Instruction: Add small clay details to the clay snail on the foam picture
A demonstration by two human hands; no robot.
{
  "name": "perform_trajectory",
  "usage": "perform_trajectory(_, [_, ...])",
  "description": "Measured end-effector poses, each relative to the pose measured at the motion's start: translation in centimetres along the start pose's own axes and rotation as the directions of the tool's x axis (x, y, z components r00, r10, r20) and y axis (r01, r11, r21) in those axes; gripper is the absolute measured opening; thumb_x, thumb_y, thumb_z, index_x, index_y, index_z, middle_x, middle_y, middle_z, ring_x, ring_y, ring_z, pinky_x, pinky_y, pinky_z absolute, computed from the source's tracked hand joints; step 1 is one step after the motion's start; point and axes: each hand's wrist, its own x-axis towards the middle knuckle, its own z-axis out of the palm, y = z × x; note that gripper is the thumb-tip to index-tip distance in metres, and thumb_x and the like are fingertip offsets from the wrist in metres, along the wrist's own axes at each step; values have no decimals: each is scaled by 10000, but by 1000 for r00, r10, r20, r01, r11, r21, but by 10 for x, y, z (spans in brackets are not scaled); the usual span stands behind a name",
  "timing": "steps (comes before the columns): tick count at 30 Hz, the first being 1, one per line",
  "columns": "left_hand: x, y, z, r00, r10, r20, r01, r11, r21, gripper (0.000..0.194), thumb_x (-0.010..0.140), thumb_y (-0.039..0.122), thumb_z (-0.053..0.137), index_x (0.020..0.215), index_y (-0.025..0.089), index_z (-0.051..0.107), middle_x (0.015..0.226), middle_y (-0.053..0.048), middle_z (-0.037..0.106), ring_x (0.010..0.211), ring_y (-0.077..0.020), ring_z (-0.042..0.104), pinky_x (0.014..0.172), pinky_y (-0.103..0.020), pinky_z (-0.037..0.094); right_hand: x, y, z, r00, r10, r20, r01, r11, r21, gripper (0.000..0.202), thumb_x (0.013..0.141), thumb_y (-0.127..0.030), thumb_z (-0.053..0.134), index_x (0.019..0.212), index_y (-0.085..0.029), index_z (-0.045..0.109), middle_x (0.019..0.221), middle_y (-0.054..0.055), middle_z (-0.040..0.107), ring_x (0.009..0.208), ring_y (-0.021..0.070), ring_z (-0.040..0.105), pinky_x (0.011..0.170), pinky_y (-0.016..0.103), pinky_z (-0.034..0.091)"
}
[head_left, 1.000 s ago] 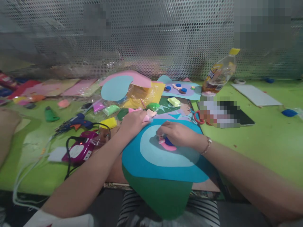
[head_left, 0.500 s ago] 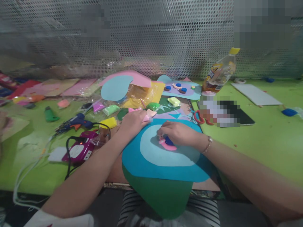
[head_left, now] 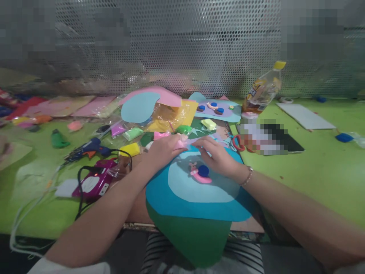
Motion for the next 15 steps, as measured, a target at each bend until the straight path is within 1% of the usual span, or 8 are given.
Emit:
perform_trajectory(2, [-1,4,1,999,38,24,-36,996,-76,362,859,520,503,911,166,554,783,-28,614,731,-188,586,612,-263,386,2,1,2,999,-24,-29,25,999,33,279,932,-97,338,1121,-198,515,1013,93,532,939,178,537,793,342,493])
perform_trajectory(5, [-2,8,2,996,75,43,-67,984,-165,368,865,527,486,884,165,545,753,-9,588,705,-169,560,621,-259,389,3,2,6,998,-56,-28,58,996,63,260,938,-100,343,1073,-198,542,951,78,526,891,170,537,747,319,497])
perform_trajectory(8, [-1,10,1,995,92,31,-82,972,-221,382,859,541,482,846,162,532,765,-5,575,696,-159,545,626,-260,398,4,2,9,995,-51,-86,58,995,80,238,944,-115,375,1079,-202,550,928,69,528,865,161,537,731,300,492])
perform_trajectory(11, [-1,9,1,987,158,17,-150,959,-239,346,863,500,503,873,155,534,777,-8,576,701,-157,545,629,-258,407,3,2,10,991,-40,-130,49,997,65,189,944,-167,440,1087,-204,558,910,62,525,834,157,534,725,294,489])
perform_trajectory(13, [-1,8,2,971,238,24,-228,950,-215,313,876,458,506,898,147,538,788,-20,585,723,-166,553,638,-262,414,3,1,9,993,-54,-103,56,998,13,145,944,-207,461,1026,-197,580,873,59,516,805,161,524,695,293,485])
perform_trajectory(15, [-1,7,4,953,300,37,-290,942,-167,300,891,435,487,893,139,538,800,-38,594,752,-180,563,652,-271,423,3,1,7,996,-75,-51,71,995,-68,156,950,-226,450,937,-185,599,840,61,507,778,163,509,658,291,476])
